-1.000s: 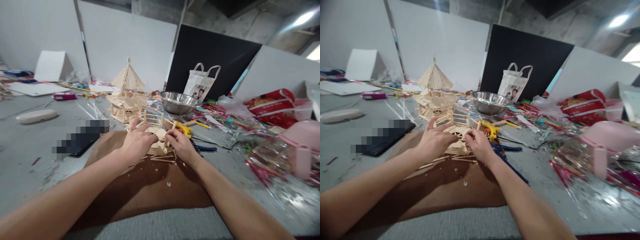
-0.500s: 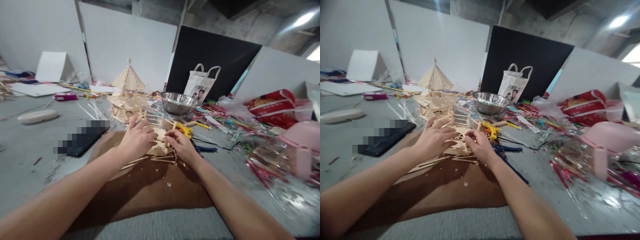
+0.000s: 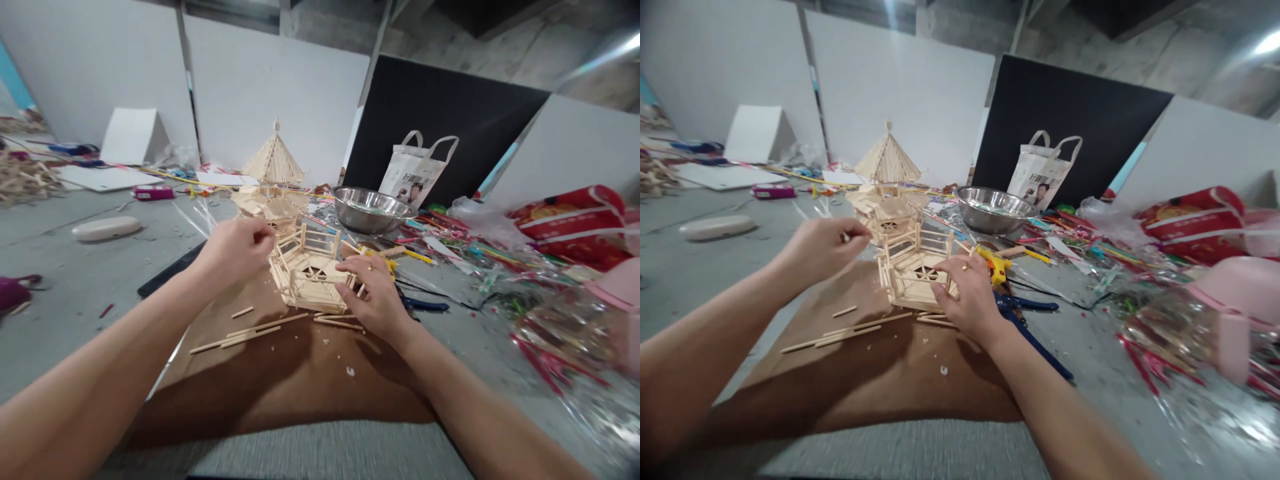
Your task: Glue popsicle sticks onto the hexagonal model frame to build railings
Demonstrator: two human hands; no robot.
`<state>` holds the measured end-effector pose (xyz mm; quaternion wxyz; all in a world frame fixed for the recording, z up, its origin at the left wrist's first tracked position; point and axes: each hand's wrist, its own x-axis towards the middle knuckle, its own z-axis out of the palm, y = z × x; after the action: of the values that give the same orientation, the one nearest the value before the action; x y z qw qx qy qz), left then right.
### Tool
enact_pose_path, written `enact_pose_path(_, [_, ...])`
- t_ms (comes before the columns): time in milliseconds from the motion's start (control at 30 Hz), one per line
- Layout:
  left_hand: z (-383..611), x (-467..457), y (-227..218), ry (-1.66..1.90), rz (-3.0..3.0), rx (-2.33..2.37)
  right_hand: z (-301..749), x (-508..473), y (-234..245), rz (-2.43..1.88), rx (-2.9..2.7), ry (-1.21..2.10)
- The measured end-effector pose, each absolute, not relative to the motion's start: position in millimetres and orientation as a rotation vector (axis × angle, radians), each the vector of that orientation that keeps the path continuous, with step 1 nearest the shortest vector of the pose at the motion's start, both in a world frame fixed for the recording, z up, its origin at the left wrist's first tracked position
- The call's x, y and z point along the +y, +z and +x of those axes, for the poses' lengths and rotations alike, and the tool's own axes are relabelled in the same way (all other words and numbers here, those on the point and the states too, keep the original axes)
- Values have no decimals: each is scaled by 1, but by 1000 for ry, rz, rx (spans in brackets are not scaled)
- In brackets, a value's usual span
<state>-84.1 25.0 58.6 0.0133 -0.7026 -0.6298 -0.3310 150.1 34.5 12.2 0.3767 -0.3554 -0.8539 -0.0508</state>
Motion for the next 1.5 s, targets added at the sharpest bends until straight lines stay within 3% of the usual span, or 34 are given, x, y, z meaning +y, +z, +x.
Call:
enact_pose_path(133, [-78,20,39,-836,-2461,-2153,132,30,17,-875,-2303,-285])
enact_pose_path(667, [-64,23,-8,-1165,-2691,-2214,100,36,14,-949,-2463,-501])
enact_pose_path(1500, [-60,22,-10,-1052,-2655,-2203,105,40,8,-885,-2440,-491])
